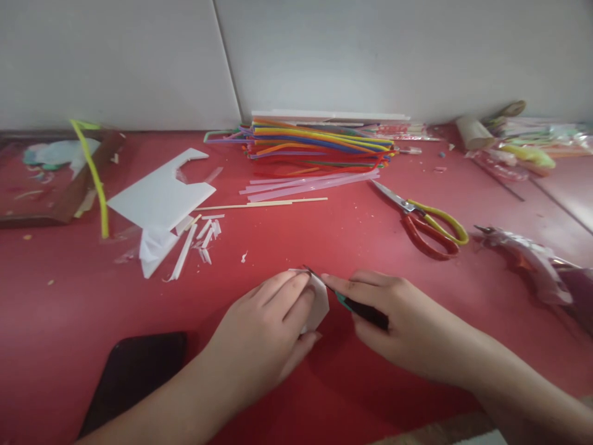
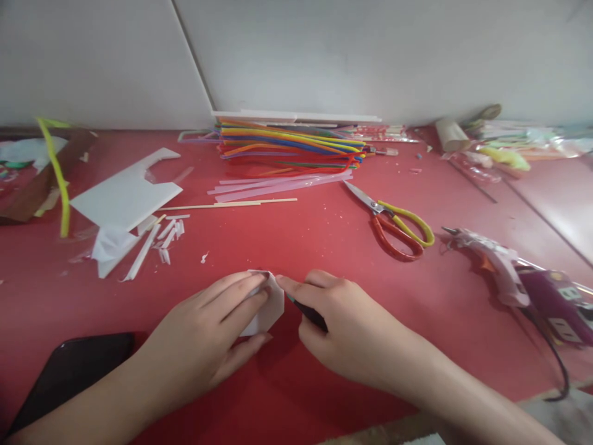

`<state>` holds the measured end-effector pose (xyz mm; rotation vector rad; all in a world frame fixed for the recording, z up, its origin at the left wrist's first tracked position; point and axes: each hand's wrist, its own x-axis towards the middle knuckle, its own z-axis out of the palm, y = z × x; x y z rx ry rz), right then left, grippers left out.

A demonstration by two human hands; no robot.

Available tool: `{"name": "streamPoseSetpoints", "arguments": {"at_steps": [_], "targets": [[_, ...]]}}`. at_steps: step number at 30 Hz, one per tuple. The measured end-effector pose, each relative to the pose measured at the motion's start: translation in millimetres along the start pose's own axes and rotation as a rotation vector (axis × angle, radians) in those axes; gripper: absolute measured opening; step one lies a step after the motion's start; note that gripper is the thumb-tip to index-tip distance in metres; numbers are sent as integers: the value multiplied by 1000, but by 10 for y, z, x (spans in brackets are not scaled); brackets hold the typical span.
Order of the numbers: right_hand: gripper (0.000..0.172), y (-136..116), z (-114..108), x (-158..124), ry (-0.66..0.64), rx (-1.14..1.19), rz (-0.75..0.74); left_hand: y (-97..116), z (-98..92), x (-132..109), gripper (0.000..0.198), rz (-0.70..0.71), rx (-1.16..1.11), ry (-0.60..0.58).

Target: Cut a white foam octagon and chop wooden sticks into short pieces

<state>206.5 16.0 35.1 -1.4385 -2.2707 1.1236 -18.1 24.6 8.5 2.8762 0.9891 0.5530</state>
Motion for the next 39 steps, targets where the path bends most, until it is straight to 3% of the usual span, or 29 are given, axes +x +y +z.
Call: {"name": "streamPoseSetpoints", "arguments": {"at_steps": [6, 14, 27, 39], "targets": [[50, 3, -8, -5, 4, -37, 5, 9, -8, 12, 40, -10, -23, -6], [67, -6, -13, -9, -15, -49, 15, 14, 6, 15, 41, -10, -19, 7], [62, -18, 22, -17, -23, -175, 63, 123, 74, -40, 39, -30, 91, -1], [67, -57, 74, -42, -18, -272, 70, 116, 60, -19, 37, -51, 60, -8]]}}
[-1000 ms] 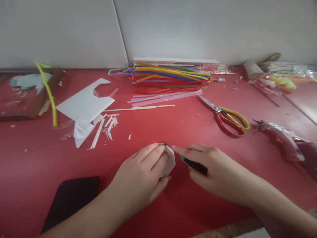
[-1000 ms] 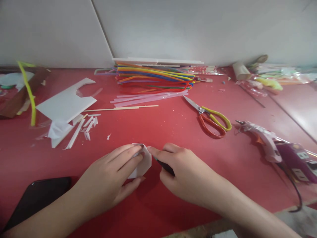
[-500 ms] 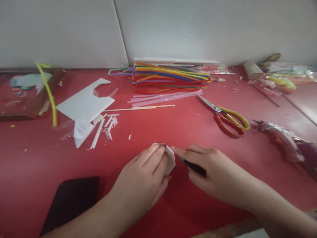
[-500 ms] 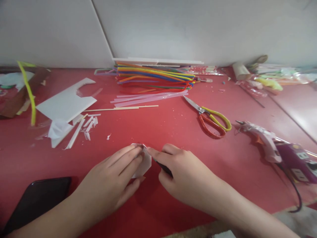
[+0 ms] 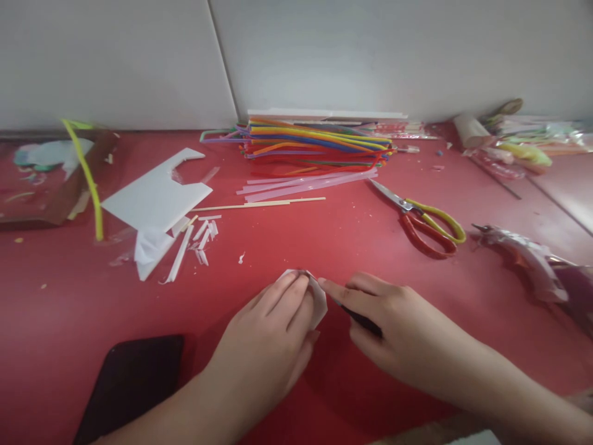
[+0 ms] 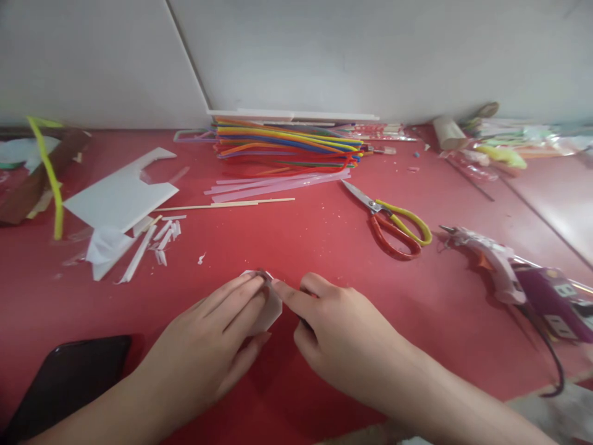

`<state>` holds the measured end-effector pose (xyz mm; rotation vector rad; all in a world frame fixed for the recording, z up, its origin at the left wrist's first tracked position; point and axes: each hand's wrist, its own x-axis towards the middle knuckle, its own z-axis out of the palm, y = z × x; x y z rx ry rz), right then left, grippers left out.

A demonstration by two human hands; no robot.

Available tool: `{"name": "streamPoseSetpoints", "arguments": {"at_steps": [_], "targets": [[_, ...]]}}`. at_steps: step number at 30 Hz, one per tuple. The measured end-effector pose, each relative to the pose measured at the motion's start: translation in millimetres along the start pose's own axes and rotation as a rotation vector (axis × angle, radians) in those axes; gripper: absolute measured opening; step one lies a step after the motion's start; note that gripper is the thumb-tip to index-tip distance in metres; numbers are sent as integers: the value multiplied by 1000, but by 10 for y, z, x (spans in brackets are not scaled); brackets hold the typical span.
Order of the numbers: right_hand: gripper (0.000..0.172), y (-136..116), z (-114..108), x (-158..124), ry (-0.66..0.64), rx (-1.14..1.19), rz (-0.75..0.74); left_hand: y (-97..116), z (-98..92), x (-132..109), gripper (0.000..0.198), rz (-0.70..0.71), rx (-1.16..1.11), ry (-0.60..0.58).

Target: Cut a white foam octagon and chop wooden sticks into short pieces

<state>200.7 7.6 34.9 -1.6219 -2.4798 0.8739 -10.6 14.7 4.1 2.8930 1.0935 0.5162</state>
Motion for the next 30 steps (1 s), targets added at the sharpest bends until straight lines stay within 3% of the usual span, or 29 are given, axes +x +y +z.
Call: {"name": "streamPoseSetpoints", "arguments": {"at_steps": [18, 30], "targets": [[67, -23, -63, 37, -3, 145, -6, -35, -8, 12, 38, 18, 10, 0], [62, -15, -42, 33, -32, 51, -36, 8, 25, -16, 41, 30, 7, -68]]}}
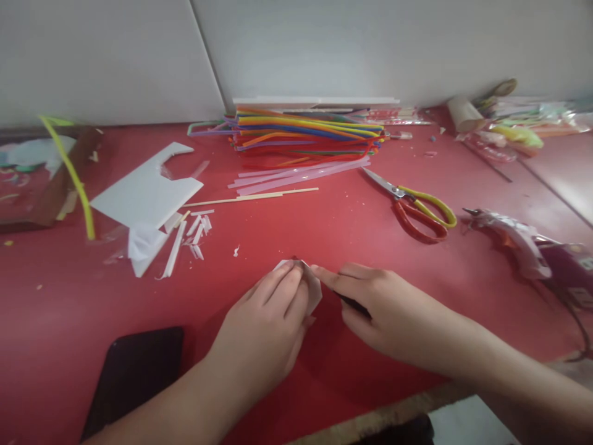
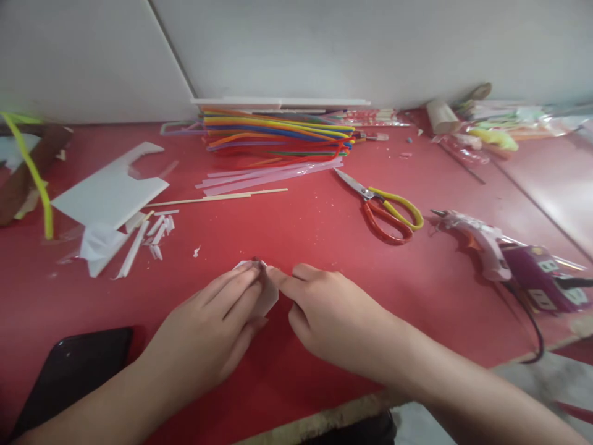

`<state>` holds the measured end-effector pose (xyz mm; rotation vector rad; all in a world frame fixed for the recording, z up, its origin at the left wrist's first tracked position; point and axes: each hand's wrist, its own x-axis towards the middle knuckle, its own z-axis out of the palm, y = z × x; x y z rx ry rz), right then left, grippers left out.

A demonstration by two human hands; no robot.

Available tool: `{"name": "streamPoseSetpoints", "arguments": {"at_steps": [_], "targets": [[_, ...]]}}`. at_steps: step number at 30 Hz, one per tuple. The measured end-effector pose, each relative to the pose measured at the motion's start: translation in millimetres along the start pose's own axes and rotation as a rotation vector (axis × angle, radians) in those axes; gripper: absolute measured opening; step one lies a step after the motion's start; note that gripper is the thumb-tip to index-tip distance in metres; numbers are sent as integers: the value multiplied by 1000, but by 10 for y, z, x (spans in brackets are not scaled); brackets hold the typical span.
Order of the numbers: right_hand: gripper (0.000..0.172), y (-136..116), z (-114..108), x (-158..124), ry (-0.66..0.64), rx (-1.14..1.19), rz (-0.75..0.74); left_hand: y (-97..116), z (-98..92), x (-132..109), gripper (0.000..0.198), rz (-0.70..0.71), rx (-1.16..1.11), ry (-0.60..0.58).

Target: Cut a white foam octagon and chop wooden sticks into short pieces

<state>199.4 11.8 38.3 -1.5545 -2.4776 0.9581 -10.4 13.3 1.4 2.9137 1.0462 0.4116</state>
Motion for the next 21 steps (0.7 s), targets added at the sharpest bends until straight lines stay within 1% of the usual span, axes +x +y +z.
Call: {"name": "streamPoseSetpoints", "arguments": {"at_steps": [3, 9, 12, 18, 21], "targets": [[62, -17, -27, -19, 1, 33, -25, 7, -11, 7, 42, -4, -7, -8], [67, 1, -13, -113, -4, 44, -5, 10, -36, 26, 39, -23, -28, 38], [65, 10, 1, -179, 6, 47, -12, 3, -34, 18, 38, -33, -47, 45], [58, -4, -2, -398, -4, 109, 69, -11, -29, -5, 39, -21, -53, 37], [57, -6, -3, -518, 15, 162, 86, -25, -25, -1, 38, -27, -51, 47]]}}
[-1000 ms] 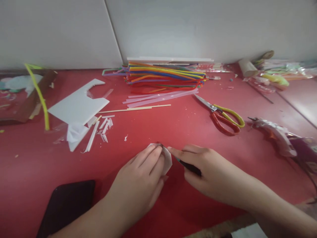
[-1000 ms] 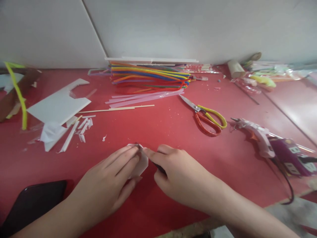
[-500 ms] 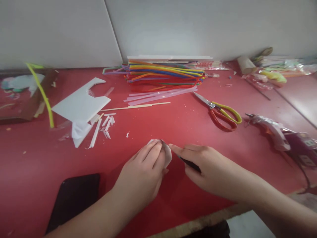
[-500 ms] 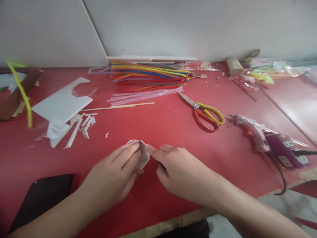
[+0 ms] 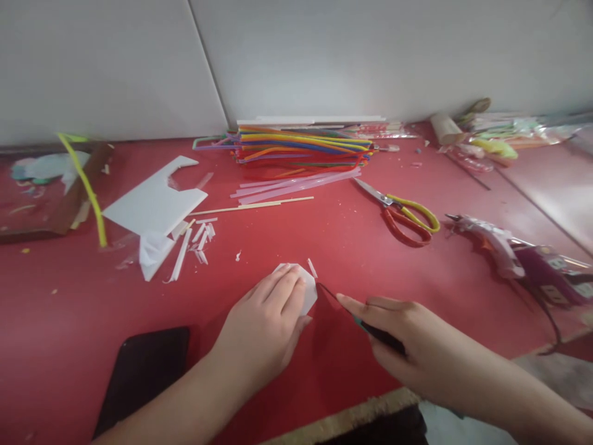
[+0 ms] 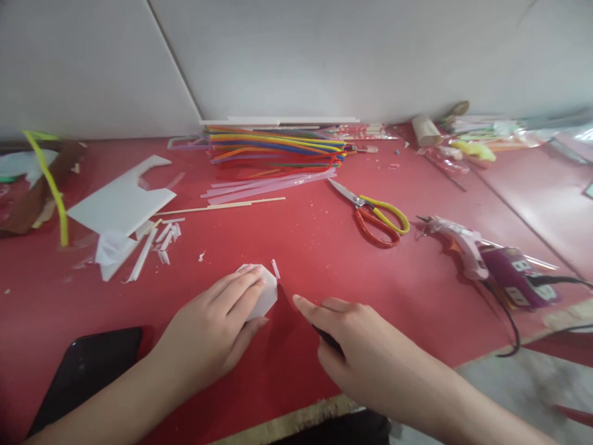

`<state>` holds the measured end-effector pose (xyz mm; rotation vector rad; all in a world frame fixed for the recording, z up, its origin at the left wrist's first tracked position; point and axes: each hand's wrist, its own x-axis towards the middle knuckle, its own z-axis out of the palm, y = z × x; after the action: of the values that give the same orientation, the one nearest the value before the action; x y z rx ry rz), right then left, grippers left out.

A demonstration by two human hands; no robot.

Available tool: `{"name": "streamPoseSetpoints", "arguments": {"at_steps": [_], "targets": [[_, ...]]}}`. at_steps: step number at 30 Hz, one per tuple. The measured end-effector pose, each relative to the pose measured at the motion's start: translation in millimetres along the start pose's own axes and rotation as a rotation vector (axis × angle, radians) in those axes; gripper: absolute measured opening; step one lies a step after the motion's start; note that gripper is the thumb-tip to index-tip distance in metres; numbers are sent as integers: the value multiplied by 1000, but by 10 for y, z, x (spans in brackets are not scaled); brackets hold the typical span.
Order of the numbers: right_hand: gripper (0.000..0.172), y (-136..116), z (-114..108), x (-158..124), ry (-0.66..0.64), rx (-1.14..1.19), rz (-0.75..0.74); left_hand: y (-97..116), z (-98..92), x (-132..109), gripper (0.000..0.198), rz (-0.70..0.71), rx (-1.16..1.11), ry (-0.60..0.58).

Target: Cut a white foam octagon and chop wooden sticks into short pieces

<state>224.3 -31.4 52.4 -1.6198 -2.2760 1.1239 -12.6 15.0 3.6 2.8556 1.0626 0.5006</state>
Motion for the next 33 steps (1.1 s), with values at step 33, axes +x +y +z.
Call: {"name": "streamPoseSetpoints", "arguments": {"at_steps": [33], "targets": [[24, 297, -119, 697, 185, 1307, 55, -6, -295, 440, 83, -49, -102, 242]]}}
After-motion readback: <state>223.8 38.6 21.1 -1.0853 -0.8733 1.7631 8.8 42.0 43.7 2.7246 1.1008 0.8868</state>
